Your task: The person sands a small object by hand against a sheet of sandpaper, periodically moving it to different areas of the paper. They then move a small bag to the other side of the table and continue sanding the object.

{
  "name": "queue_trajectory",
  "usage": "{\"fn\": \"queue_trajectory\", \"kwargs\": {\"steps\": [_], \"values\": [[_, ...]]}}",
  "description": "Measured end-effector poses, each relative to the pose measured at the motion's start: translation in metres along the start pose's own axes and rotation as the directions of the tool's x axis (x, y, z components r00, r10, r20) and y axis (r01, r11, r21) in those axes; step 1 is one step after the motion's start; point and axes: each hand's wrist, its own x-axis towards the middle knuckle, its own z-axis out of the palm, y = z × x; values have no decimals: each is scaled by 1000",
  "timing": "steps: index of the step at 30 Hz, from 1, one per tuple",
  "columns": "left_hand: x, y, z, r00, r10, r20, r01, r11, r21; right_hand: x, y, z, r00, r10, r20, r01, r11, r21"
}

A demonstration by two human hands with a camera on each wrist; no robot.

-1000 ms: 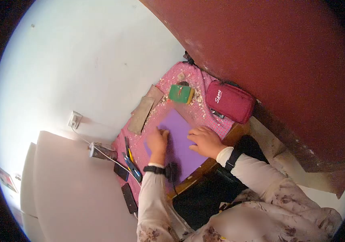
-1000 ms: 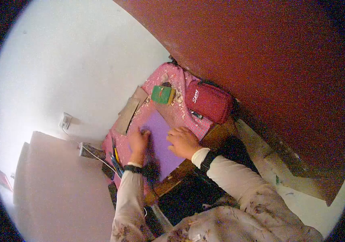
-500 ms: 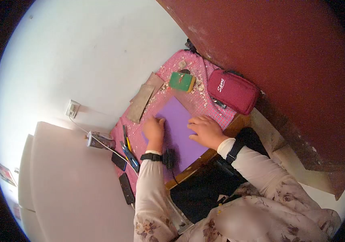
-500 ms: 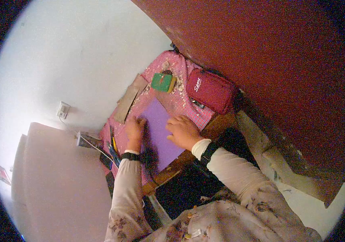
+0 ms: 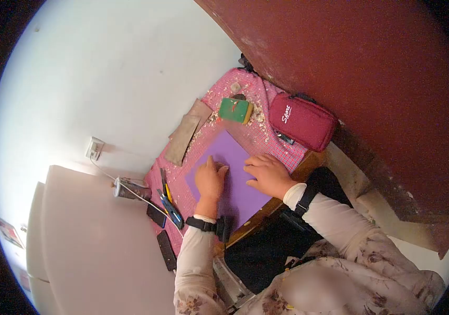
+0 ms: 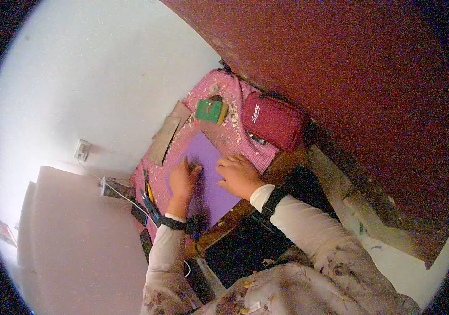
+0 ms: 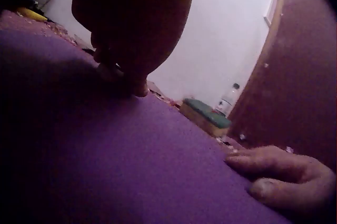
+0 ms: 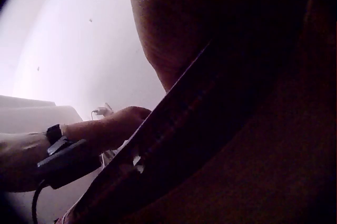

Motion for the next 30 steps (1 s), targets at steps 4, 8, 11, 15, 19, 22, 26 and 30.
{"fn": "queue_trajectory", "kwargs": {"steps": [4,8,11,15,19,22,26,30], "values": [[9,-54,44,993,-64,-100,35,962,-271,1,-3,-6,999,-6,37,6,1000,-17],[11,-40,19,987,-155,-51,149,984,-100,1,-2,-3,1000,8,1,-8,1000,2],[-2,-22,15,997,-7,-73,4,999,-51,0,-2,-1,999,-26,-43,25,1000,-12],[9,-60,47,984,-153,-95,122,955,-271,-1,-6,-6,999,1,32,0,1000,-19],[7,-45,25,986,-163,-28,153,964,-218,-1,-2,-1,1000,-10,-19,10,1000,8],[-12,-16,16,979,126,-161,-133,991,-35,-1,-2,0,999,-21,-48,22,1000,7],[-2,-64,53,990,-120,-76,81,916,-393,0,-7,-7,999,9,46,-8,1000,-22],[1,-31,11,985,-170,14,170,974,-149,-1,-3,-5,999,-26,-31,26,1000,0]]}}
